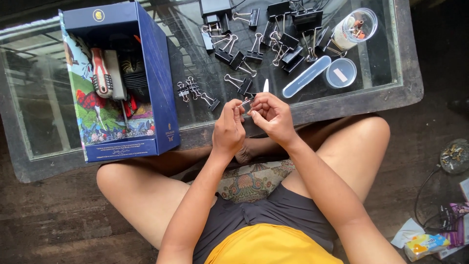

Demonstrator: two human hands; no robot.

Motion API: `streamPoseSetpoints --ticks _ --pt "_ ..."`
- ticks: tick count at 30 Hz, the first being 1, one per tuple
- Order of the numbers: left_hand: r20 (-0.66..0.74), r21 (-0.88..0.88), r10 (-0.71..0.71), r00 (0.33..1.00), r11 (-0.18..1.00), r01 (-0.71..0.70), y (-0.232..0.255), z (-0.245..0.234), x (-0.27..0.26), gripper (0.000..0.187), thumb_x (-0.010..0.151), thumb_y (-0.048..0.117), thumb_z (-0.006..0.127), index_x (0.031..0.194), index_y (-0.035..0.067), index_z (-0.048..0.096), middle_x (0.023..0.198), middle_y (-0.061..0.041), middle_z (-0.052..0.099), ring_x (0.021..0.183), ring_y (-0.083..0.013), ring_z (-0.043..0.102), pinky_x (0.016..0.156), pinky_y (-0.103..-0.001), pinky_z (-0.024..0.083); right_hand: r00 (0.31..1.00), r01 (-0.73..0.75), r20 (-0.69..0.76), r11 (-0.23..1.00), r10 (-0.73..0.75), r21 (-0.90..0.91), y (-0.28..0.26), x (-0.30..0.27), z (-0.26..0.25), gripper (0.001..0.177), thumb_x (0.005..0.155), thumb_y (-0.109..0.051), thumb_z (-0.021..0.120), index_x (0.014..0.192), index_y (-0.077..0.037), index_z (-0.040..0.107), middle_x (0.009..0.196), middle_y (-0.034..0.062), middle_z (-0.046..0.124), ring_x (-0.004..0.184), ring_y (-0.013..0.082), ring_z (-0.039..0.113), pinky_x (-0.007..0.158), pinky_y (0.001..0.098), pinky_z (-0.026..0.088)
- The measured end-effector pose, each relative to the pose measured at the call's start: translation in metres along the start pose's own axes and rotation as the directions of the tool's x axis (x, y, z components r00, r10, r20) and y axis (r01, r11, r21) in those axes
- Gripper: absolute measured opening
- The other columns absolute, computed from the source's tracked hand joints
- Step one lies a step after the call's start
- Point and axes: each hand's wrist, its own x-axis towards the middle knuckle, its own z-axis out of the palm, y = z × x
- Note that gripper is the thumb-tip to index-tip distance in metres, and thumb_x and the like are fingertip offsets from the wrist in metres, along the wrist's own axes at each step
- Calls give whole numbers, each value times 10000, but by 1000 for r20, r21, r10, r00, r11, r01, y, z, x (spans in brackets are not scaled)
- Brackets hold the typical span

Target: The person sits cross-legged on a cushion and assembles black binder clips by hand. They pick up clips from a pile on a glass table, manipulate the metal arms and plastic bodies, and place the assembled clips back on the table.

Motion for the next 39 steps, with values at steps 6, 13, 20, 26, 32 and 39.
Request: streamPoseSetpoints --ticks 6,13,20,26,32,39 --pt "-34 -142 -78 996 987 72 -5 -2 3 214 1113 137 423 1132 108 634 813 -35 683 635 -186 682 585 -297 578 997 62 48 995 -59 -74 -1 -9 -5 132 899 124 650 1025 87 663 1089 197 633 800 161 678 708 292 589" --pt "-58 -199 -113 992 975 100 -4 -1 4 227 1111 134 450 1173 84 663 875 -69 724 680 -166 707 578 -281 592 999 45 35 996 -42 -80 -4 -7 -4 126 920 102 654 1037 75 691 1078 191 662 783 130 649 695 272 579" --pt "-47 -366 -234 971 909 201 -4 -4 8 210 1094 120 503 1111 73 707 784 -92 723 617 -159 679 546 -268 568 993 97 76 994 -93 -51 -12 -9 -1 185 911 93 717 1096 84 702 1098 195 682 780 130 652 699 267 584" --pt "30 -543 -338 941 785 299 -10 -10 12 222 1085 136 531 1071 53 736 748 -107 713 628 -141 674 534 -234 556 986 127 109 992 -127 12 -9 -10 -3 165 969 45 674 1121 94 712 1084 222 707 774 188 723 695 295 607" --pt "81 -575 -362 929 744 341 -26 -5 7 240 1075 204 570 1022 43 740 699 -110 689 581 -134 649 506 -229 550 985 117 119 991 -125 72 1 -13 -6 174 970 20 682 1121 106 694 1084 233 721 749 195 739 690 295 612" --pt "113 -579 -342 933 740 341 -27 -6 7 276 1088 194 536 923 50 704 602 -55 587 510 -107 559 469 -223 491 988 102 112 992 -111 79 -6 -10 -5 119 998 11 647 1060 93 707 1012 213 733 695 198 737 657 304 609"
